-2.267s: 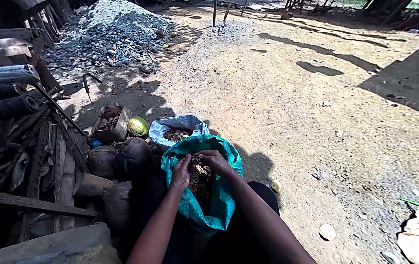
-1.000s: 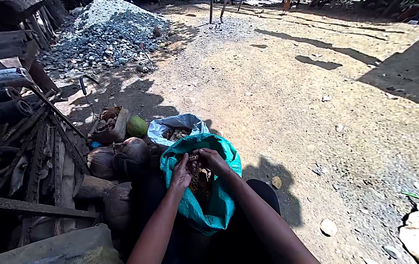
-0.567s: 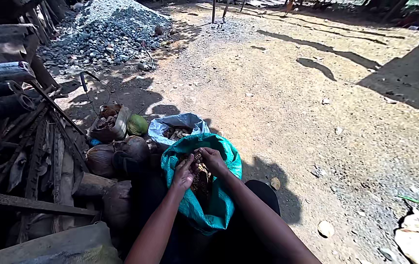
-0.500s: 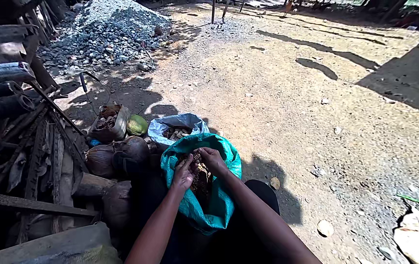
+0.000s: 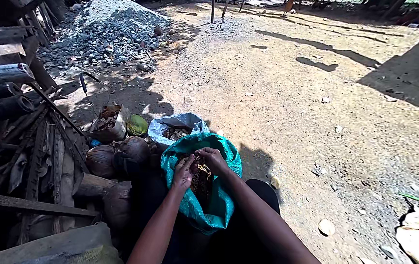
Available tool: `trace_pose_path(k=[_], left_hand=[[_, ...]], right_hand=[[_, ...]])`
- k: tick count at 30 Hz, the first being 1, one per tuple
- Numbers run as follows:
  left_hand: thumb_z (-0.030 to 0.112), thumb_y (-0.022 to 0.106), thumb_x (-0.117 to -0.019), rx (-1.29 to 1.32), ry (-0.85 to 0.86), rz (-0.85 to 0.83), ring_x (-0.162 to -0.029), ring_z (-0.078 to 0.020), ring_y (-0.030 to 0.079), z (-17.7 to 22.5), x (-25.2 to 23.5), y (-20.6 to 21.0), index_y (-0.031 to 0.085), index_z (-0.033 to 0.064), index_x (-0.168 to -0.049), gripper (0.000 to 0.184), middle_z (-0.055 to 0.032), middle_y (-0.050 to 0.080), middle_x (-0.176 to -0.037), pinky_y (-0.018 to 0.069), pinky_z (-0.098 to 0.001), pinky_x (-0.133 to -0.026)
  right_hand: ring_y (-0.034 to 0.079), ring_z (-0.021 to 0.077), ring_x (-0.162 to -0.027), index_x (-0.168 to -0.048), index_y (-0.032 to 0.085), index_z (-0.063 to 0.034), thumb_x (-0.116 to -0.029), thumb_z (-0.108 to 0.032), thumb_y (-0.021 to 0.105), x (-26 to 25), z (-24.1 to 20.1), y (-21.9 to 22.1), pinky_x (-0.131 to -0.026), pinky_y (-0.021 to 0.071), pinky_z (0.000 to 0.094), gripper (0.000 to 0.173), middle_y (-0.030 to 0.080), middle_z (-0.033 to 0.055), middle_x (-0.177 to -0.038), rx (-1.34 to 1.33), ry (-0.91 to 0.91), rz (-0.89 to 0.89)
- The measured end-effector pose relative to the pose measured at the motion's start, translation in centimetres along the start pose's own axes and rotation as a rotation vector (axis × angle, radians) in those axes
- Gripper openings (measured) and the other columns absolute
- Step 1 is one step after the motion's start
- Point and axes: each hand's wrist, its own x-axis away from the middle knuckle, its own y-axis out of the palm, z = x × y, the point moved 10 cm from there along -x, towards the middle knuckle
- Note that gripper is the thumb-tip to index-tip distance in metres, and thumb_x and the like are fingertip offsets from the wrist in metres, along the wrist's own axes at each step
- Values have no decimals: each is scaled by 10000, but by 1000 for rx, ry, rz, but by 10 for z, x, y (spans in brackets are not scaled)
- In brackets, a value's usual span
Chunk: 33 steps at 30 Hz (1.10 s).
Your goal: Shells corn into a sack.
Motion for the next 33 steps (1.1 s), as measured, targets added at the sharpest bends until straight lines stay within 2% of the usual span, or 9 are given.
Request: trace_pose_path(k=[7, 11, 14, 15, 18, 19, 23, 29, 33], left_hand=[[21, 604, -1004, -115, 87, -41, -654, -88, 645, 4, 0, 3, 587, -11, -1000, 36, -60, 667, -805, 562, -204, -641], [26, 597, -1009, -133, 102, -56, -660, -89, 652, 5, 2, 6, 597, -21, -1013, 47, -58, 675, -803, 569, -210, -656], [57, 577, -1028, -105, 78, -39, -646, -90, 646, 4, 1, 4, 591, -18, -1033, 77, -57, 671, -792, 561, -207, -637], [63, 577, -1029, -103, 75, -35, -646, -90, 644, 3, 0, 3, 594, -18, -1036, 83, -58, 671, -793, 560, -208, -635], [63, 574, -1030, -112, 81, -31, -646, -87, 642, 3, 0, 2, 598, -20, -1035, 87, -58, 670, -795, 560, -208, -636], [67, 571, -1033, -108, 80, -26, -647, -89, 643, 3, 0, 2, 600, -22, -1037, 94, -59, 670, -795, 562, -210, -639], [145, 495, -1080, -18, 27, 2, -702, -116, 682, 0, -1, 1, 611, -30, -1092, 210, -83, 698, -838, 581, -234, -684], [66, 487, -1072, -88, 107, -21, -683, -102, 675, 6, 2, 3, 620, -68, -1100, 191, -70, 694, -818, 584, -228, -689], [38, 499, -1062, -170, 176, -38, -680, -86, 678, 10, 3, 5, 655, -89, -1076, 202, -66, 711, -810, 580, -220, -695]], right_hand=[[564, 64, -620, -905, 642, 29, -1071, -59, 458, -2, 7, -4, -622, 498, 227, 264, 603, 21, -722, 19, 61, 46], [568, 76, -590, -864, 640, 16, -1107, -166, 427, -3, 7, -7, -601, 505, 239, 371, 603, 24, -689, -12, 64, 72], [554, 77, -576, -904, 653, 16, -1130, -253, 345, -2, 5, -4, -600, 498, 240, 467, 590, 12, -674, -58, 80, 38], [544, 70, -567, -916, 656, 17, -1125, -246, 356, -2, 5, -3, -591, 490, 233, 451, 587, 6, -670, -64, 81, 18], [537, 49, -584, -942, 661, 34, -1047, -80, 526, 0, 2, -1, -596, 480, 208, 206, 604, 8, -718, -24, 62, -3], [546, 50, -599, -948, 657, 40, -1033, -54, 546, 0, 1, -1, -608, 484, 209, 168, 610, 15, -734, -9, 65, 3], [591, 88, -660, -970, 647, 54, -1043, -63, 532, -4, 4, -6, -665, 521, 259, 179, 627, 53, -779, 22, 36, 19], [596, 98, -667, -980, 640, 57, -1054, -51, 491, -5, 4, -7, -684, 530, 270, 198, 618, 55, -772, 27, 38, 30], [583, 92, -650, -912, 605, 40, -1090, -76, 416, -5, 6, -8, -672, 525, 262, 284, 590, 44, -741, 41, 63, 72]])
